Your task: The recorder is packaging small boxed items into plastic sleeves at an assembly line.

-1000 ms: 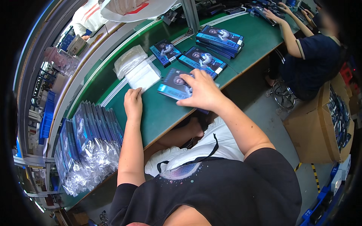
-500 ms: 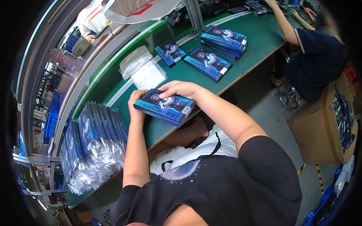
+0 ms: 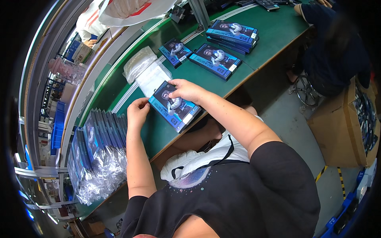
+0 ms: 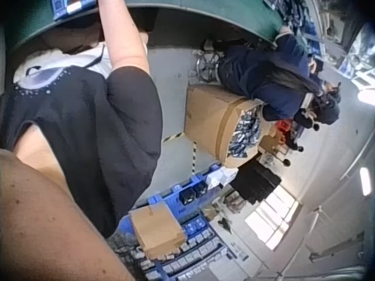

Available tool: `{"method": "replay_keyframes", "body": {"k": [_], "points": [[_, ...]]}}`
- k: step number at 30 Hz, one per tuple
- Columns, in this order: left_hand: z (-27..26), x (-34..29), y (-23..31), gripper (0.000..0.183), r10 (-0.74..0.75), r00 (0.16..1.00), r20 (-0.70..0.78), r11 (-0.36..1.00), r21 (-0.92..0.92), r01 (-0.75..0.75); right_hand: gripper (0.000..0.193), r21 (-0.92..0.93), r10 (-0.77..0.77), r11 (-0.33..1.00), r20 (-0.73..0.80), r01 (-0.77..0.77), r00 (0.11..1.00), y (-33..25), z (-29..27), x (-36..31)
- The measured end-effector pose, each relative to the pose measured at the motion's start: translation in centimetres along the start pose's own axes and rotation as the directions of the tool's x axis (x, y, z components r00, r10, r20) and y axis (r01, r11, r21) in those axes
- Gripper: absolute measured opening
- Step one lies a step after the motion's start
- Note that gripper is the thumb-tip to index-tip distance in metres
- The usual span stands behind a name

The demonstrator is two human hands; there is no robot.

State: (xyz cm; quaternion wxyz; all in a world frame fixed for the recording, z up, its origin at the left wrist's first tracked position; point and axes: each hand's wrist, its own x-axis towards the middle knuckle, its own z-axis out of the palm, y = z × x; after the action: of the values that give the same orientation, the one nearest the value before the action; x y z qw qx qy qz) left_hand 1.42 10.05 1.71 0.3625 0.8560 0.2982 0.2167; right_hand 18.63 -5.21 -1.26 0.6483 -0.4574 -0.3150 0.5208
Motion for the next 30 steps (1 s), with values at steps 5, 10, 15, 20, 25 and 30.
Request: {"method": "replay_keyframes", "body": {"k": [5,10,15,20,25,30], "points": [[0.5,-1.5,2.6,0.018,0.215,0.973,-0.089,0.967,0.161,-0.199,0.063,-0.151,-0.194,0.973,-0.136,0.173,0.971,1.3,1.6,-1.5],[1.3,-4.1,2.9,0.017,0.440,0.896,-0.061,0.874,0.260,-0.411,0.051,-0.117,-0.012,0.993,-0.287,-0.022,0.958,1.3,2.2,-2.9],[2.1,-5.8,1.2,0.033,-0.074,0.997,-0.031,0.816,-0.577,0.042,0.035,-0.017,-0.044,0.999,-0.250,0.041,0.967,0.5,2.3,-4.7],[3.7,-6.9,2.0,0.039,-0.248,0.923,0.295,0.178,-0.922,0.343,0.022,0.030,-0.046,0.999,0.042,0.044,0.998,1.5,3.2,-5.4],[2.1,-5.8,0.6,0.034,-0.141,0.929,0.343,0.084,-0.931,0.356,0.062,-0.375,0.071,0.926,0.065,-0.042,0.995,-1.2,3.6,-7.3],[1.0,-5.5,2.6,0.037,-0.283,0.921,0.267,-0.104,-0.963,0.247,0.102,-0.599,-0.020,0.787,0.212,0.146,0.977,-4.7,4.4,-8.6]]}}
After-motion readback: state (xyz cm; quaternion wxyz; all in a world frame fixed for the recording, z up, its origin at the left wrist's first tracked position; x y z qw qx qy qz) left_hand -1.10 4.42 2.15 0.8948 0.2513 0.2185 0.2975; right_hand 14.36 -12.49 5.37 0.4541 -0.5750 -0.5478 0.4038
